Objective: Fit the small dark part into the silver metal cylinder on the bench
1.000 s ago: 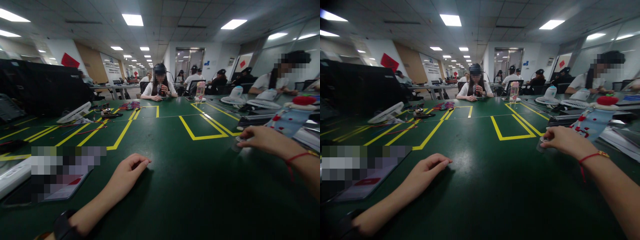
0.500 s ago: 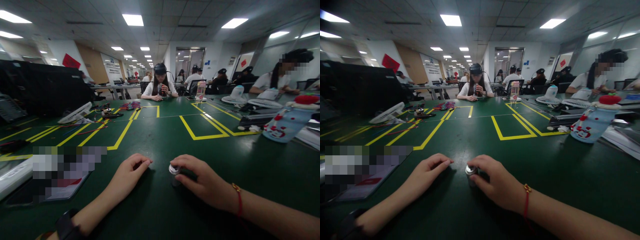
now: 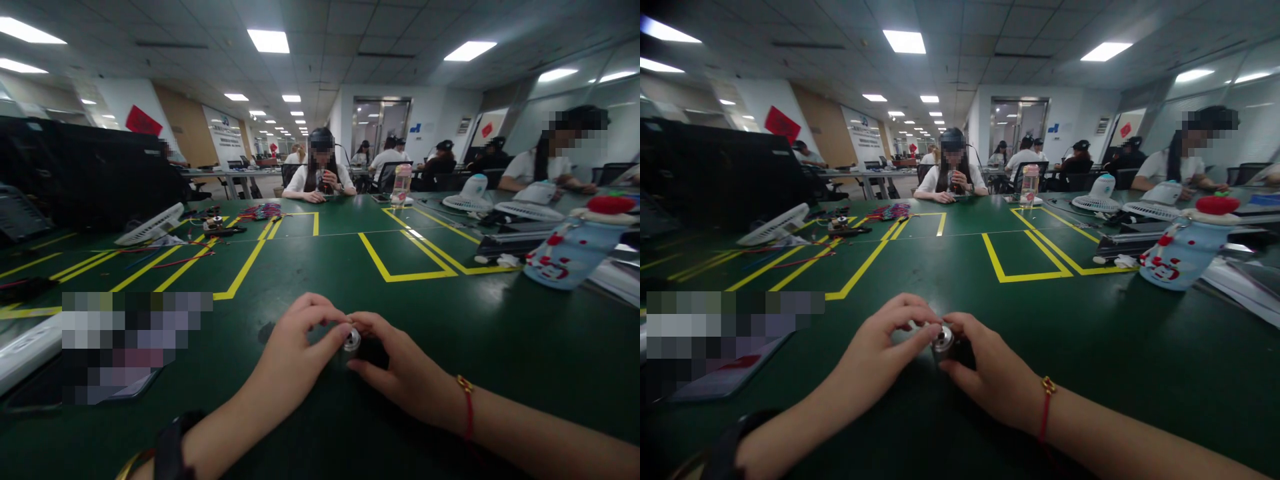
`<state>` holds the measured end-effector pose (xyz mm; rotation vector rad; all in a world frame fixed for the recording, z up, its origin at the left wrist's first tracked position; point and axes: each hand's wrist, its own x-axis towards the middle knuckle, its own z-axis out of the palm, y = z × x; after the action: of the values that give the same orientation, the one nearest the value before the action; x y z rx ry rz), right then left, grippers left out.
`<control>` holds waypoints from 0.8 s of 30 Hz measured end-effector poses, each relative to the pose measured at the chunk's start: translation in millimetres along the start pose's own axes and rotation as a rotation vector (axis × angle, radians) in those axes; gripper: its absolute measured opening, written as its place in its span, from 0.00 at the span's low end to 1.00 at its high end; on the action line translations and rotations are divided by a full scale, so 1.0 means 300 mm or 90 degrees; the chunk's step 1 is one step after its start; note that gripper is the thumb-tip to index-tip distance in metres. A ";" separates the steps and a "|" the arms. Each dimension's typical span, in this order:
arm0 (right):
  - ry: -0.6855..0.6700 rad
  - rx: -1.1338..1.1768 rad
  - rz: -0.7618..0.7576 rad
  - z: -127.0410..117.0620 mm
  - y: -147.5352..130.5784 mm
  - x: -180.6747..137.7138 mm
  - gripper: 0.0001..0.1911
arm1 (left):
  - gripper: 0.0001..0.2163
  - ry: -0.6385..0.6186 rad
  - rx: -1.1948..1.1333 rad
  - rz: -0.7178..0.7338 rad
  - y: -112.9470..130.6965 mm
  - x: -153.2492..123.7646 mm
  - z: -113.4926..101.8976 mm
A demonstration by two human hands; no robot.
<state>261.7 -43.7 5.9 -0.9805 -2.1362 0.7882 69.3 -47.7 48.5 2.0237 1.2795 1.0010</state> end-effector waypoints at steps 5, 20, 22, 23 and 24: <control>0.029 -0.055 0.026 -0.021 -0.006 0.000 0.18 | 0.09 0.036 0.025 -0.044 -0.046 -0.004 -0.028; 0.164 -0.245 0.172 -0.220 0.059 0.022 0.19 | 0.16 -0.036 0.039 -0.147 -0.142 -0.009 -0.062; 0.176 -0.360 0.254 -0.343 0.130 0.025 0.19 | 0.17 -0.003 0.005 -0.210 -0.175 -0.008 -0.101; 0.177 -0.420 0.294 -0.406 0.173 0.023 0.19 | 0.18 0.008 -0.015 -0.235 -0.193 -0.010 -0.113; 0.172 -0.469 0.340 -0.465 0.218 0.018 0.20 | 0.18 0.018 -0.035 -0.254 -0.210 -0.012 -0.120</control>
<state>391.2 30.2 44.4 -1.9626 -1.9528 0.0377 6.6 -23.7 20.5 1.6277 1.5723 0.8647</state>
